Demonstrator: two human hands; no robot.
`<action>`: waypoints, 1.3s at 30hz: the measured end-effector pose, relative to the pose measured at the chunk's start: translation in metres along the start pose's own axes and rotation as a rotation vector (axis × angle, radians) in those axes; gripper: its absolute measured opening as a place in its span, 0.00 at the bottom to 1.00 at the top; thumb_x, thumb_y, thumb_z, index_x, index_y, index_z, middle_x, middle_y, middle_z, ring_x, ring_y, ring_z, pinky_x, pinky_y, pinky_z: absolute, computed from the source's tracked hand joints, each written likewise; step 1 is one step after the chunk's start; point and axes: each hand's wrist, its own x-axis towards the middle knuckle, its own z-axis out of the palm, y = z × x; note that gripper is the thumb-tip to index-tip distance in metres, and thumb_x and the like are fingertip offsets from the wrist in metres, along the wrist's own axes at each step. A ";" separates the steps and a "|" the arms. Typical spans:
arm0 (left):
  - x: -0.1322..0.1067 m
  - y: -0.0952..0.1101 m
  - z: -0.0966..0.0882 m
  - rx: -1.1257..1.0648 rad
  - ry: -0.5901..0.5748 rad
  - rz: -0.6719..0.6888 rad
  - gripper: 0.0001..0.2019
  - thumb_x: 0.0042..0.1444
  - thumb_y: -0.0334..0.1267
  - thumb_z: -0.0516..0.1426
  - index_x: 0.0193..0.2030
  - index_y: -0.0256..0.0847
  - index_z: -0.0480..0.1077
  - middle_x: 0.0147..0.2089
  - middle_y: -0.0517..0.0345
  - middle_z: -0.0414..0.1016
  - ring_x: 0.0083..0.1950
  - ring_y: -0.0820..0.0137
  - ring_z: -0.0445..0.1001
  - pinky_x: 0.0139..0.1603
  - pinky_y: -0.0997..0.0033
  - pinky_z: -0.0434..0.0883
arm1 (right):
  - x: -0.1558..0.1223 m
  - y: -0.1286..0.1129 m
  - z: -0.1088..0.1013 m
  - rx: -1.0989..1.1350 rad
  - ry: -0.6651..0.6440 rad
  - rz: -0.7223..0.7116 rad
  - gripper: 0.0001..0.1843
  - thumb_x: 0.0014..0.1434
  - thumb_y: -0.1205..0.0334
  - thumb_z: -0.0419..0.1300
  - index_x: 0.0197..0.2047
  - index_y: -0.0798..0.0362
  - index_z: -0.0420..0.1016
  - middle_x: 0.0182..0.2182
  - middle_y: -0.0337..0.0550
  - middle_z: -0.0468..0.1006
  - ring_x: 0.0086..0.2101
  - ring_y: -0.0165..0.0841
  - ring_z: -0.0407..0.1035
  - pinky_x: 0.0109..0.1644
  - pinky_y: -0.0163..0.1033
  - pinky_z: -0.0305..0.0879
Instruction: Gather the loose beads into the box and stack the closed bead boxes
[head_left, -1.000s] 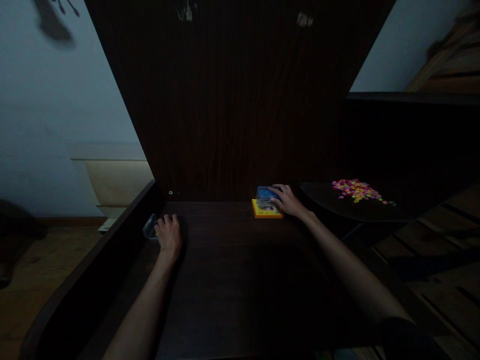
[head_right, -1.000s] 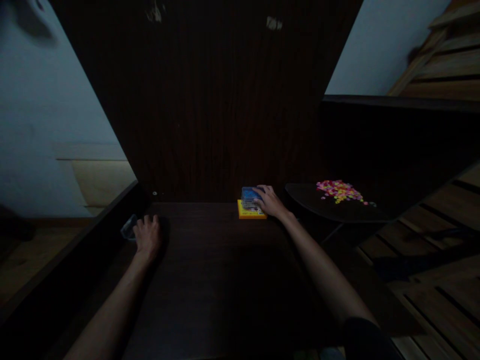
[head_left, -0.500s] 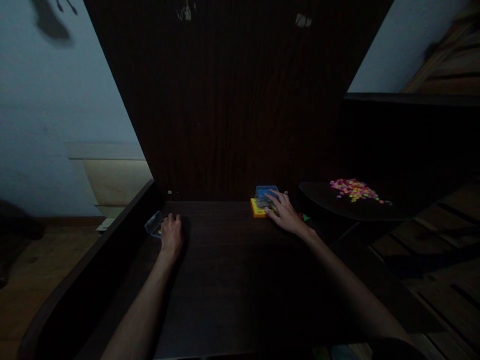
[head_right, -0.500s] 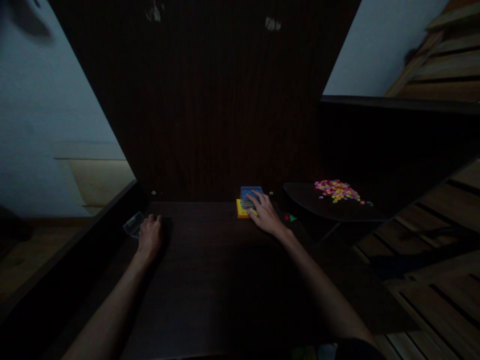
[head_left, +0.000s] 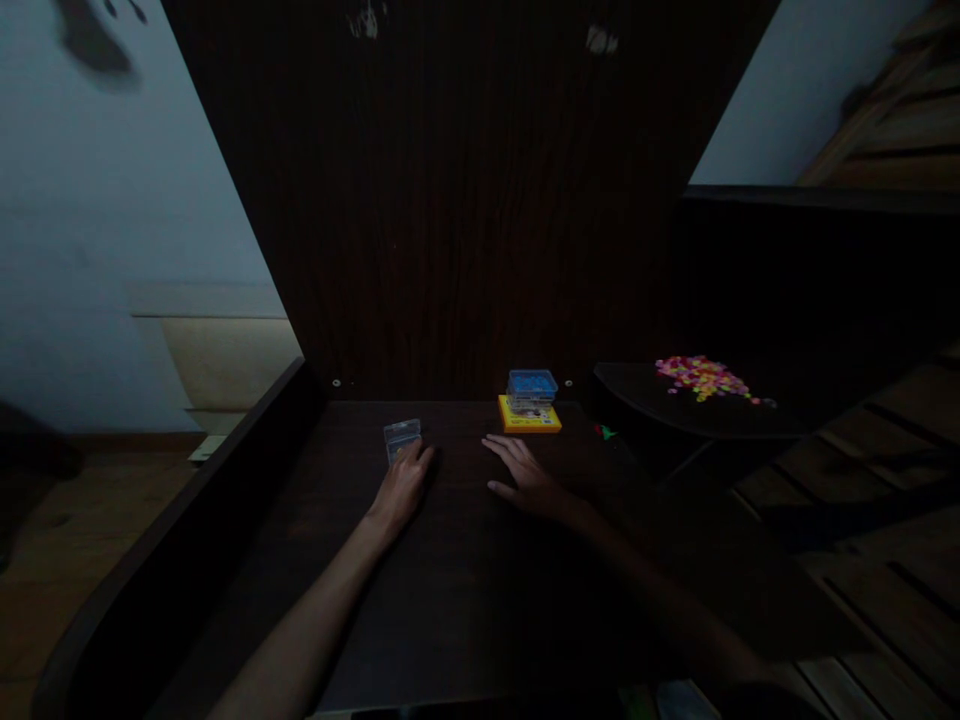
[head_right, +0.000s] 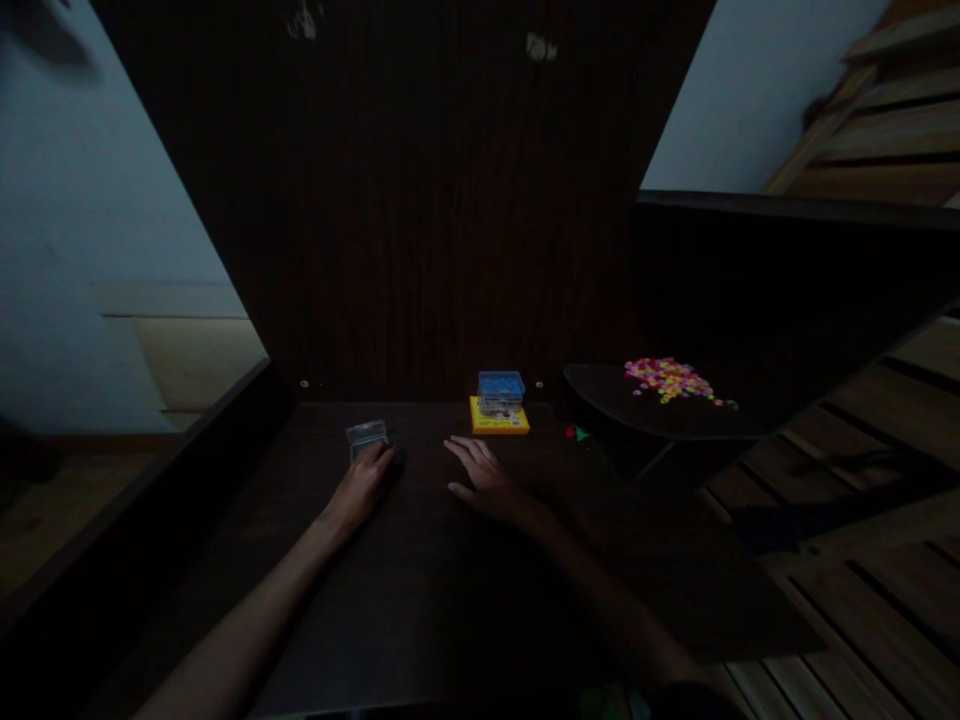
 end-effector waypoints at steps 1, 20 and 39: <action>0.000 0.004 0.004 -0.017 -0.011 0.045 0.26 0.52 0.19 0.47 0.56 0.42 0.65 0.52 0.49 0.70 0.53 0.64 0.72 0.55 0.62 0.71 | 0.001 0.000 0.002 0.028 0.003 0.006 0.39 0.61 0.59 0.60 0.71 0.48 0.48 0.66 0.50 0.53 0.64 0.44 0.48 0.67 0.56 0.48; -0.002 0.011 -0.013 -0.018 0.279 0.176 0.42 0.51 0.52 0.61 0.68 0.35 0.50 0.63 0.37 0.61 0.62 0.51 0.63 0.62 0.49 0.62 | 0.012 0.007 0.038 0.284 0.122 0.058 0.57 0.50 0.60 0.69 0.72 0.49 0.36 0.62 0.58 0.61 0.60 0.47 0.58 0.62 0.58 0.54; 0.000 0.006 -0.002 -0.159 -0.174 0.116 0.36 0.62 0.44 0.53 0.73 0.49 0.40 0.67 0.48 0.61 0.65 0.55 0.61 0.65 0.43 0.56 | 0.012 0.006 0.036 0.140 0.184 -0.157 0.41 0.59 0.62 0.62 0.71 0.48 0.49 0.56 0.49 0.67 0.54 0.40 0.62 0.61 0.51 0.58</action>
